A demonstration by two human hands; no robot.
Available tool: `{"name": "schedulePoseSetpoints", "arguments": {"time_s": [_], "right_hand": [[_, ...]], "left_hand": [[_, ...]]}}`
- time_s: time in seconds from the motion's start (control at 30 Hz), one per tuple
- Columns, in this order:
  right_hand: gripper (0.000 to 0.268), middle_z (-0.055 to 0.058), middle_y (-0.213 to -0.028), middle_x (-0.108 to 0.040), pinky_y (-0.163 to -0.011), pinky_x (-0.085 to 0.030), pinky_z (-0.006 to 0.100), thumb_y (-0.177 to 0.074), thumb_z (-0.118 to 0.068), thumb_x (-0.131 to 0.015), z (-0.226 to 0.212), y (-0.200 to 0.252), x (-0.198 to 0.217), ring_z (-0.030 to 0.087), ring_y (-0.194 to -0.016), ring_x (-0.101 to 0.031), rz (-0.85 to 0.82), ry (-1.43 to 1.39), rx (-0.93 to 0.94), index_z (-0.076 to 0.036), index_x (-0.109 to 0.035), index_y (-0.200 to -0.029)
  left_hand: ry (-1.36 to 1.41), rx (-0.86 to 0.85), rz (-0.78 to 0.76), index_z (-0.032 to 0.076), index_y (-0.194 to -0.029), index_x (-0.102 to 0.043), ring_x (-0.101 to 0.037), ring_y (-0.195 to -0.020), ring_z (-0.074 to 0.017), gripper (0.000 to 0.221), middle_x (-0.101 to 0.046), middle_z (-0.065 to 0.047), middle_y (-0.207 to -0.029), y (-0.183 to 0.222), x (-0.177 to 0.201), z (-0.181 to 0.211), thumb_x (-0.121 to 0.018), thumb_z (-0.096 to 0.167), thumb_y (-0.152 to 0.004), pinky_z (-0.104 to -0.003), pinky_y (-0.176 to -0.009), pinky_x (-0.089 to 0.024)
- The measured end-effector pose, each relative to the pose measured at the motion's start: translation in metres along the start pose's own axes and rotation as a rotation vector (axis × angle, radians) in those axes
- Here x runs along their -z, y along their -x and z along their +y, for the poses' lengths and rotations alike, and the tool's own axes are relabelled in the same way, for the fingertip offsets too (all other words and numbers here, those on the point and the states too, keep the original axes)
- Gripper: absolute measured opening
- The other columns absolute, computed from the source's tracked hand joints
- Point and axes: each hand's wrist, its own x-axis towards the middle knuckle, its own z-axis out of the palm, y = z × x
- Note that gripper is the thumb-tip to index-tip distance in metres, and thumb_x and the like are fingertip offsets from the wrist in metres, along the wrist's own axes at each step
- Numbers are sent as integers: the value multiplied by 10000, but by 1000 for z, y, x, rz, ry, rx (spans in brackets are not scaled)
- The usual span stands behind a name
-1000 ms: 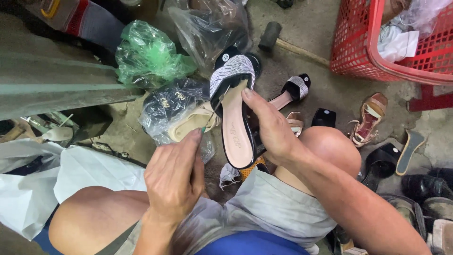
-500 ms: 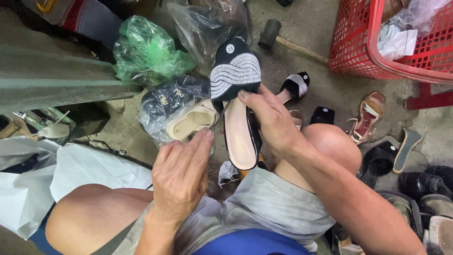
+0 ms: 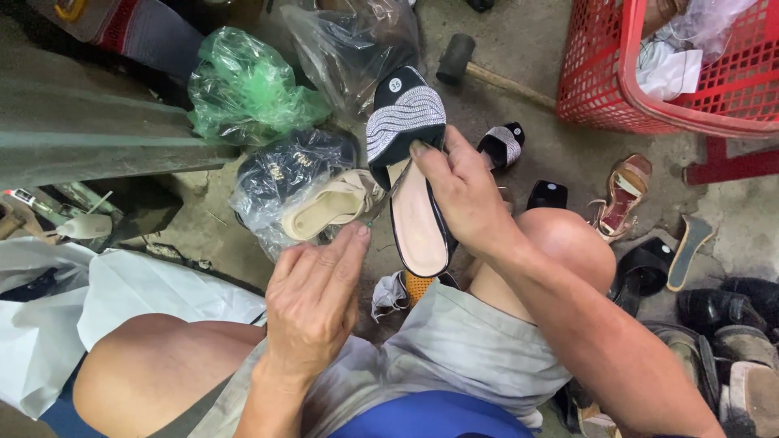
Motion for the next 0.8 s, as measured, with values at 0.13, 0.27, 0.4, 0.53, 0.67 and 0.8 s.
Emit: {"name": "schedulePoseSetpoints", "arguments": {"time_s": [0.13, 0.27, 0.4, 0.53, 0.67, 0.8], "right_hand": [[254, -85, -1019, -653, -874, -453, 281, -986, -300, -496, -6, -1, 4, 53, -981, -545, 95, 156, -134, -127, -646, -1099], [208, -70, -964, -643, -813, -449, 305, -942, -320, -493, -6, -5, 7, 80, -929, -545, 128, 208, -182, -159, -604, -1011], [239, 86, -820, -723, -831, -549, 435, -910, -347, -621, 24, -15, 5, 232, -895, -729, 210, 204, -147, -178, -741, -1029], [259, 124, -809, -708, -823, -545, 446, -896, -352, -619, 14, -14, 7, 261, -897, -722, 231, 164, -207, -157, -731, -1023], [310, 98, -803, -709, -832, -549, 436, -873, -428, -636, 4, -15, 7, 232, -892, -711, 223, 124, -251, -185, -737, -1038], [283, 62, -768, -716, -795, -551, 413, -865, -428, -648, 4, -20, 8, 215, -871, -720, 227, 165, -289, -226, -744, -1038]], "left_hand": [[112, 37, 54, -95, -1261, -599, -726, -876, -300, 295, -739, -262, -1185, 7, -1, 1, -569, -110, -968, -399, -757, -496], [54, 24, 100, -116, -1276, -588, -717, -838, -313, 263, -744, -271, -1145, 6, -9, -2, -585, -66, -1019, -408, -697, -493], [-24, 54, 208, -20, -1254, -702, -692, -683, -265, 341, -765, -183, -1146, -4, -37, -9, -619, -74, -927, -382, -668, -548], [-33, 87, 148, -38, -1286, -671, -720, -715, -260, 355, -765, -250, -1116, -8, -48, -6, -613, -83, -939, -368, -700, -550], [-2, 93, 115, -19, -1302, -661, -731, -748, -280, 355, -745, -228, -1187, 0, -55, -10, -602, -62, -954, -381, -707, -547], [-8, 139, 95, 31, -1308, -679, -740, -746, -231, 365, -764, -197, -1160, 2, -56, -7, -609, -39, -957, -355, -711, -557]]}}
